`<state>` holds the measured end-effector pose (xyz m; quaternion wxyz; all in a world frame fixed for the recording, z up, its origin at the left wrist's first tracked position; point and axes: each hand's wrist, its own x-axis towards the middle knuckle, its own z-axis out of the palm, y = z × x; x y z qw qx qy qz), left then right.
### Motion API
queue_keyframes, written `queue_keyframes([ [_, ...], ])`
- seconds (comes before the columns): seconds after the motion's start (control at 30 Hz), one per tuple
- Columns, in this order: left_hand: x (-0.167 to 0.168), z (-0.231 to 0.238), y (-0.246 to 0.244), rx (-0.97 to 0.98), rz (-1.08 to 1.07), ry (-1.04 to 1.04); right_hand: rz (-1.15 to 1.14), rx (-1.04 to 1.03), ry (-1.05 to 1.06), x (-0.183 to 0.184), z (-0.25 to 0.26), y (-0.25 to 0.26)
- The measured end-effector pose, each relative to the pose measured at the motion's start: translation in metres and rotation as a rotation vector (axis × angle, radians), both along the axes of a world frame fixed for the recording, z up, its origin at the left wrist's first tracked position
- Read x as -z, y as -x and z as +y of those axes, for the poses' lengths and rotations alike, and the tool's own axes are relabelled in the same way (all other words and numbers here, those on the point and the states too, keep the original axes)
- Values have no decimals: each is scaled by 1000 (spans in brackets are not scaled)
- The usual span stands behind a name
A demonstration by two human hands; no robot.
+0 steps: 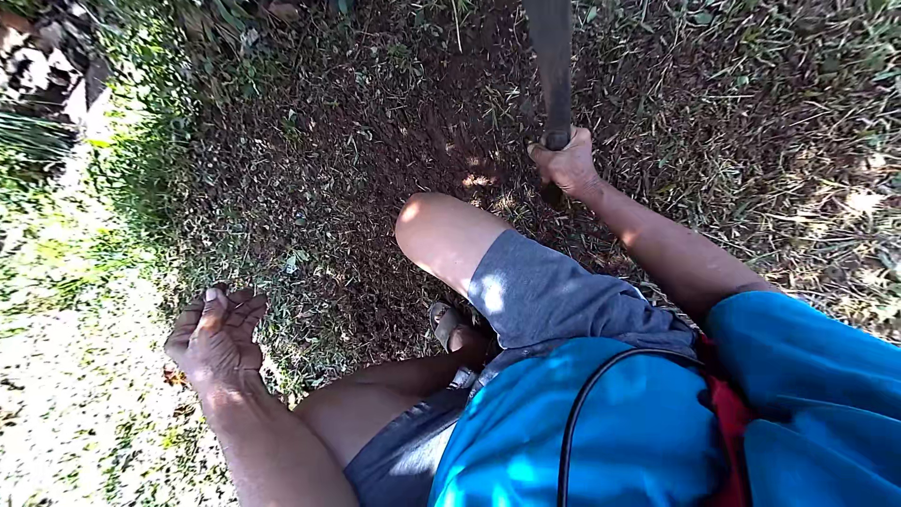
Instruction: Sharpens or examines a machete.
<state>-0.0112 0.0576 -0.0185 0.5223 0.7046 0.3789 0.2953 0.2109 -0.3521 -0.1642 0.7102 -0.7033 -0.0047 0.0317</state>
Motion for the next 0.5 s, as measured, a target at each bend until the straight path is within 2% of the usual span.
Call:
queue_keyframes([
  [0.03, 0, -1, -1, 1, 4, 1, -3, 36, -103, 7, 6, 2],
  [0.07, -1, -3, -3, -1, 8, 0, 26, 36, -84, 22, 8, 8],
  [0.13, -1, -6, -6, 3, 10, -4, 189, -128, 248, 68, -4, 31],
  [0.2, 0, -7, -7, 27, 17, 0, 438, -480, 668, 108, -23, 56],
  [0.27, 2, -12, -8, 48, 33, 4, 601, -732, 905, 128, -30, 71],
  [0.37, 1, -12, -9, 57, 51, -6, 608, -752, 925, 106, -31, 75],
  [0.5, 3, -8, -11, 91, 44, -5, 420, -604, 818, 71, -64, 53],
])
